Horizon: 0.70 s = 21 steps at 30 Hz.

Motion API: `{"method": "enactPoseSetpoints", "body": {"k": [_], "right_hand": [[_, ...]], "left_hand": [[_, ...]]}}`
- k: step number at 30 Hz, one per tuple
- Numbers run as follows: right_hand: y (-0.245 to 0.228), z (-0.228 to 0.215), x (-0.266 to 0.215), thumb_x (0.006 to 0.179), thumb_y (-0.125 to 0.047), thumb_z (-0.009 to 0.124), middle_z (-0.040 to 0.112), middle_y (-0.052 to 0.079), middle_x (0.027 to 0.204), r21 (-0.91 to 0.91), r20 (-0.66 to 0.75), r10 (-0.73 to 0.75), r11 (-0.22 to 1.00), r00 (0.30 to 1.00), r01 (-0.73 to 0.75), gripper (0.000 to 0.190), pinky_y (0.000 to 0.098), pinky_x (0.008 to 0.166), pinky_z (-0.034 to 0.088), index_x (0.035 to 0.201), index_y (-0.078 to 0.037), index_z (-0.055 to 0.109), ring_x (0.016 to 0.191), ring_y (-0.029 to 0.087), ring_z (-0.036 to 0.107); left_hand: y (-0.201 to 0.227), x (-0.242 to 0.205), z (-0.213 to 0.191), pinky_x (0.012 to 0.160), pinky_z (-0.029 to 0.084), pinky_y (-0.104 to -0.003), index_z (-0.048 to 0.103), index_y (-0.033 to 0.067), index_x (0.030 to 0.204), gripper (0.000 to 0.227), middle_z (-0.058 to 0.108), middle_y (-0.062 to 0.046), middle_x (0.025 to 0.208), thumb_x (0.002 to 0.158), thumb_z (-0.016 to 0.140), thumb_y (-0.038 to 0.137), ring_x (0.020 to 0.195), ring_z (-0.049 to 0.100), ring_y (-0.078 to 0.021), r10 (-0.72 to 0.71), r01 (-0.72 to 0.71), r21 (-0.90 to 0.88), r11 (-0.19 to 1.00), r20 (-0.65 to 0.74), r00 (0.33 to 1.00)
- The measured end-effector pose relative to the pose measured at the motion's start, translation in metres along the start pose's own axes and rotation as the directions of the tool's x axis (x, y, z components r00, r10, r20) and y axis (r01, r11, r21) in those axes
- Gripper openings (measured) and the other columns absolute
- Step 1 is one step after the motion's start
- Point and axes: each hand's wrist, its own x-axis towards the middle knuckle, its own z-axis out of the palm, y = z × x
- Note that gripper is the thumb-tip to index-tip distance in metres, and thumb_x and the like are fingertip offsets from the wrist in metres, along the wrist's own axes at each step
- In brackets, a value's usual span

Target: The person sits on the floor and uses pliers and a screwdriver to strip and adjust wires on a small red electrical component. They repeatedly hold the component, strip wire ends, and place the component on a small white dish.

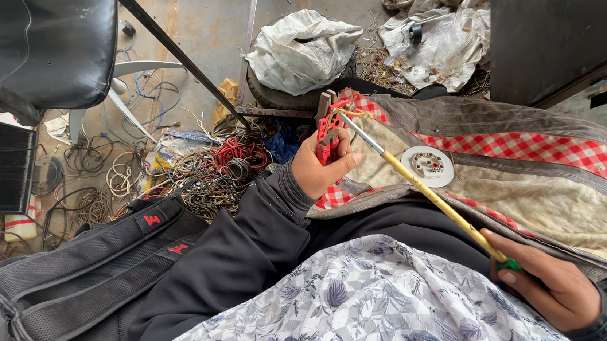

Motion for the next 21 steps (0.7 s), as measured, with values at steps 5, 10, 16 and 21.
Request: {"method": "enactPoseSetpoints", "body": {"k": [5,10,16,21], "right_hand": [[0.005,0.004,0.004,0.089,-0.008,0.062,0.073,0.007,0.107,0.044,0.035,0.046,0.998,0.998,-0.047,0.060,0.0278,0.085,0.056,0.148,-0.008,0.051,0.096,0.017,0.072],[0.008,0.003,0.003,0.091,-0.008,0.060,0.073,0.009,0.106,0.111,0.051,0.051,0.992,0.997,-0.056,0.060,0.0273,0.086,0.055,0.151,-0.008,0.049,0.095,0.018,0.072],[0.013,0.003,0.003,0.093,-0.010,0.058,0.073,0.009,0.107,0.133,0.081,0.066,0.988,0.994,-0.077,0.060,0.0277,0.087,0.056,0.152,-0.008,0.047,0.095,0.017,0.071],[0.018,0.003,0.004,0.094,-0.014,0.056,0.072,0.010,0.113,0.213,0.138,0.105,0.968,0.985,-0.133,0.061,0.0304,0.091,0.055,0.154,-0.008,0.044,0.101,0.018,0.071]], "left_hand": [[-0.003,-0.001,0.000,0.065,0.040,-0.022,0.050,0.0086,0.094,0.024,0.045,0.007,0.082,0.095,0.074,0.004,0.072,0.043,-0.0025,-0.028,0.028,-0.027,0.999,0.000,1.000],[-0.005,0.000,0.001,0.066,0.043,-0.022,0.054,0.0076,0.099,0.022,0.047,0.008,0.082,0.094,0.075,0.004,0.073,0.045,-0.0019,-0.051,0.050,-0.026,0.998,-0.012,0.999],[-0.006,0.000,0.001,0.063,0.044,-0.020,0.055,0.0067,0.101,0.021,0.049,0.007,0.081,0.093,0.074,0.004,0.070,0.047,-0.0017,-0.103,0.102,-0.052,0.993,-0.013,0.995],[-0.007,0.001,0.001,0.065,0.044,-0.020,0.055,0.0063,0.101,0.021,0.050,0.007,0.082,0.093,0.075,0.003,0.071,0.047,-0.0017,-0.079,0.079,-0.041,0.996,-0.015,0.997]]}}
